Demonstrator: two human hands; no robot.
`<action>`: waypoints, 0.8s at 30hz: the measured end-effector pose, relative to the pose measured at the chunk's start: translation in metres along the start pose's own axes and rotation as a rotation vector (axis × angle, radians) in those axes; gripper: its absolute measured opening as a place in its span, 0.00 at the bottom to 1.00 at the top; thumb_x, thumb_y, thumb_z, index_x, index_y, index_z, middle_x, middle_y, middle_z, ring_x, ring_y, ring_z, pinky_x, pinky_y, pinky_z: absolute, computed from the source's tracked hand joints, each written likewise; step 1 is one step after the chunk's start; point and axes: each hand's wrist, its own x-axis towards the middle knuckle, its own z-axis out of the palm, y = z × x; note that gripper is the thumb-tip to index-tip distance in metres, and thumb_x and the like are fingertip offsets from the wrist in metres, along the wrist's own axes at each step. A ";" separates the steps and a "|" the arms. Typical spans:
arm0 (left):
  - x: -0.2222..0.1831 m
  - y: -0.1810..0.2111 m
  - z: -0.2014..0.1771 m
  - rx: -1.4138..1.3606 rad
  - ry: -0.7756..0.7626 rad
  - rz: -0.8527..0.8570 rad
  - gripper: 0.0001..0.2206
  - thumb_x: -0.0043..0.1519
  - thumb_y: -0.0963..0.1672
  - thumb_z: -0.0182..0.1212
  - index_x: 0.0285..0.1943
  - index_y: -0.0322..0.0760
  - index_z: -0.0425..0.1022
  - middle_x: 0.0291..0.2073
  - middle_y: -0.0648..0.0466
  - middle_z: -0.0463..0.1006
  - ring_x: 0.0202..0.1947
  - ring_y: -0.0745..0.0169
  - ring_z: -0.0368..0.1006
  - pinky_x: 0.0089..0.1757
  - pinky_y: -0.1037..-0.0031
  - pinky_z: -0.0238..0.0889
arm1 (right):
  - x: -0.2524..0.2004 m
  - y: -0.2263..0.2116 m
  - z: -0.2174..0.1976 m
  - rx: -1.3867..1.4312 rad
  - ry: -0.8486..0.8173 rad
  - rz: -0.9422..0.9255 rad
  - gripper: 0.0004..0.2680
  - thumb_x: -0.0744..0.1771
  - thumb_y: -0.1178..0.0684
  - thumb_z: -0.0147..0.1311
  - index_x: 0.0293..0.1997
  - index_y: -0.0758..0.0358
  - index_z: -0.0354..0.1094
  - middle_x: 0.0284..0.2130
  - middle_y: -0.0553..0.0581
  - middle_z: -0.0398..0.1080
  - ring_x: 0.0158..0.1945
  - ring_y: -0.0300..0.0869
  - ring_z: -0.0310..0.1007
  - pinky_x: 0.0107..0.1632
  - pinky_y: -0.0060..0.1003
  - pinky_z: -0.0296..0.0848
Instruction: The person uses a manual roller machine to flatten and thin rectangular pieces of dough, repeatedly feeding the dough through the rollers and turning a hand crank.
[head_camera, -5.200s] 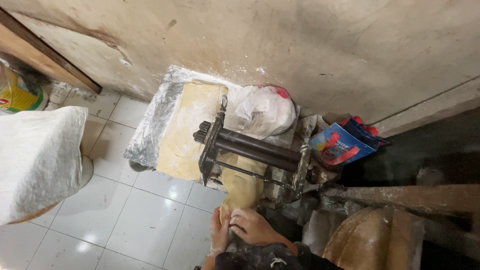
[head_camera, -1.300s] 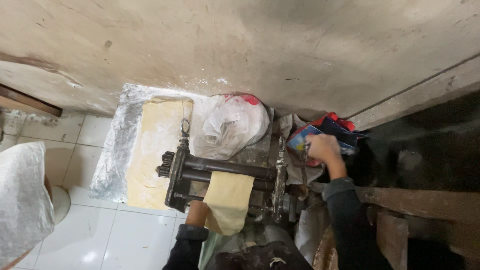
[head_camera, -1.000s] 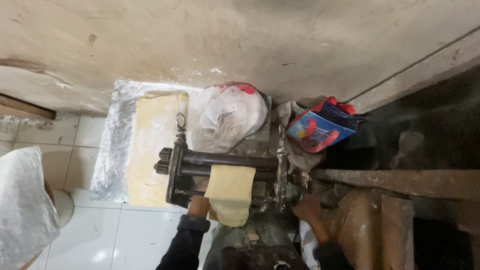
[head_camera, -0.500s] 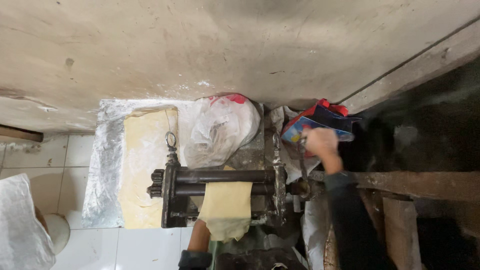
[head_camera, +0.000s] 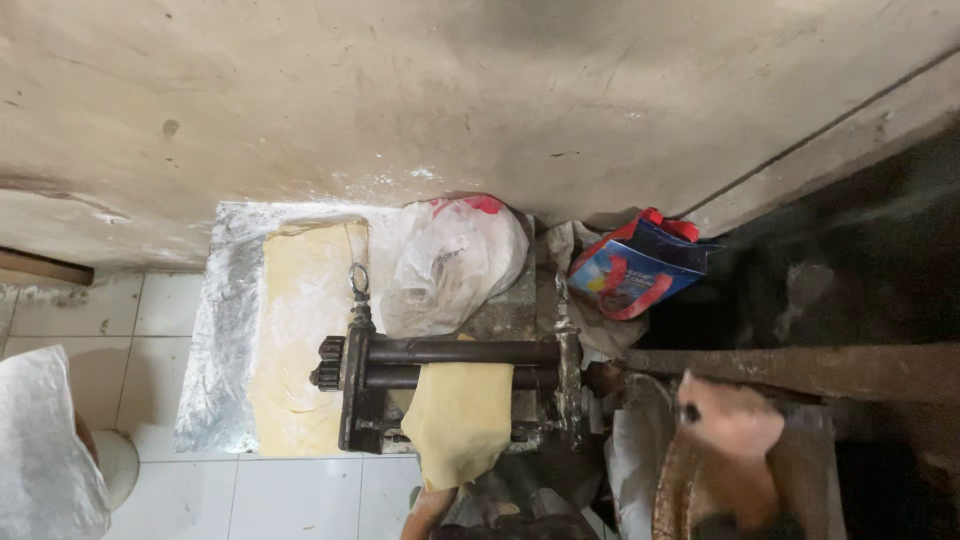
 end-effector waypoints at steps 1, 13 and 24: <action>-0.006 0.000 0.002 -0.039 0.023 -0.018 0.27 0.56 0.42 0.62 0.66 0.32 0.64 0.57 0.41 0.75 0.54 0.44 0.73 0.51 0.59 0.69 | 0.037 0.007 0.016 0.011 0.081 -0.049 0.12 0.66 0.49 0.66 0.20 0.44 0.71 0.13 0.46 0.69 0.15 0.39 0.66 0.22 0.38 0.61; -0.037 -0.014 -0.004 -0.354 0.128 0.037 0.33 0.55 0.43 0.65 0.71 0.37 0.58 0.59 0.46 0.74 0.56 0.52 0.74 0.51 0.62 0.71 | -0.106 -0.069 0.152 0.194 -1.146 0.293 0.18 0.65 0.38 0.56 0.27 0.67 0.74 0.27 0.65 0.75 0.33 0.53 0.77 0.43 0.51 0.73; -0.051 -0.047 -0.020 -0.603 -0.041 -0.059 0.28 0.59 0.43 0.64 0.68 0.28 0.62 0.49 0.42 0.78 0.40 0.52 0.77 0.37 0.66 0.72 | 0.095 0.011 0.041 0.057 0.101 -0.157 0.07 0.63 0.55 0.61 0.22 0.50 0.69 0.17 0.51 0.67 0.21 0.45 0.70 0.30 0.40 0.67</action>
